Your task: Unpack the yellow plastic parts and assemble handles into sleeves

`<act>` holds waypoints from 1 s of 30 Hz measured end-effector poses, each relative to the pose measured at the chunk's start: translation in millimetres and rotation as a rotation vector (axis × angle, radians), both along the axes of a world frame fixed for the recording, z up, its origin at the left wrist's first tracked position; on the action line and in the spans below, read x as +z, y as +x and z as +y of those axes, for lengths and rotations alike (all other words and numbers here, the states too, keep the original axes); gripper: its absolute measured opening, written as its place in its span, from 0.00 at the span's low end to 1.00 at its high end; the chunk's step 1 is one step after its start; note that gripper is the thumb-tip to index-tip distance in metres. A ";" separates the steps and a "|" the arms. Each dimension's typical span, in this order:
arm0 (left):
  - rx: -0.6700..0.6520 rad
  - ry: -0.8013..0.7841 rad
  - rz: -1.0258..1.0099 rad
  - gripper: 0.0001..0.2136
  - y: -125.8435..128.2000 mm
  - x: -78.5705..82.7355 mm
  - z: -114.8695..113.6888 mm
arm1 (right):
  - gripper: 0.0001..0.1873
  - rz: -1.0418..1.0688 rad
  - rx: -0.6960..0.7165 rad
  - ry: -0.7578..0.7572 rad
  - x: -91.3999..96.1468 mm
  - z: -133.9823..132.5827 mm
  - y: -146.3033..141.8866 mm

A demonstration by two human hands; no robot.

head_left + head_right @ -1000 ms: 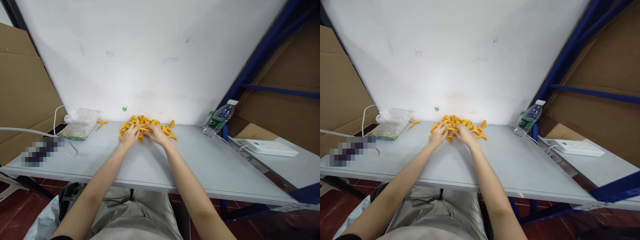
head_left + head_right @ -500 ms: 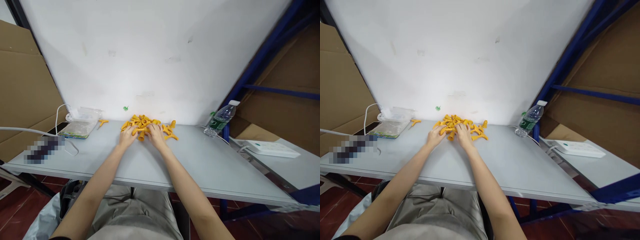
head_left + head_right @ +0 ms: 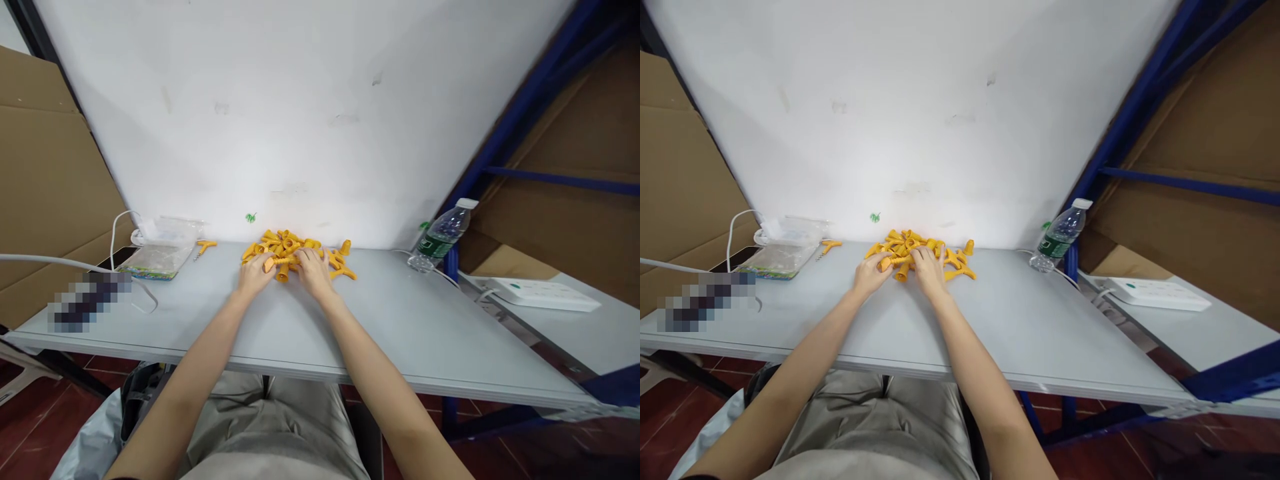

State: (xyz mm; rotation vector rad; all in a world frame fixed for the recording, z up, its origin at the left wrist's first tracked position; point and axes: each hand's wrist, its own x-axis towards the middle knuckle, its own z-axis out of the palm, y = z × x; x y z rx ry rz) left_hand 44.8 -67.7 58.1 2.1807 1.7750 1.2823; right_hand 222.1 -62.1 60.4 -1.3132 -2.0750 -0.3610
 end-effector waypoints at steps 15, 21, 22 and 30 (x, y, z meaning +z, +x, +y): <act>0.014 0.005 0.003 0.14 -3.6 -1.5 1.7 | 0.21 -0.050 0.108 -0.060 -3.1 1.6 3.9; 0.048 -0.030 -0.005 0.14 -2.7 0.2 0.7 | 0.20 -0.049 0.053 -0.010 -2.4 2.1 2.8; 0.050 -0.042 -0.002 0.14 -2.7 0.5 0.4 | 0.19 -0.047 0.053 -0.007 -2.0 1.8 3.0; 0.053 -0.071 0.008 0.15 -0.2 2.7 -1.2 | 0.16 -0.013 0.002 0.041 -0.4 1.6 2.6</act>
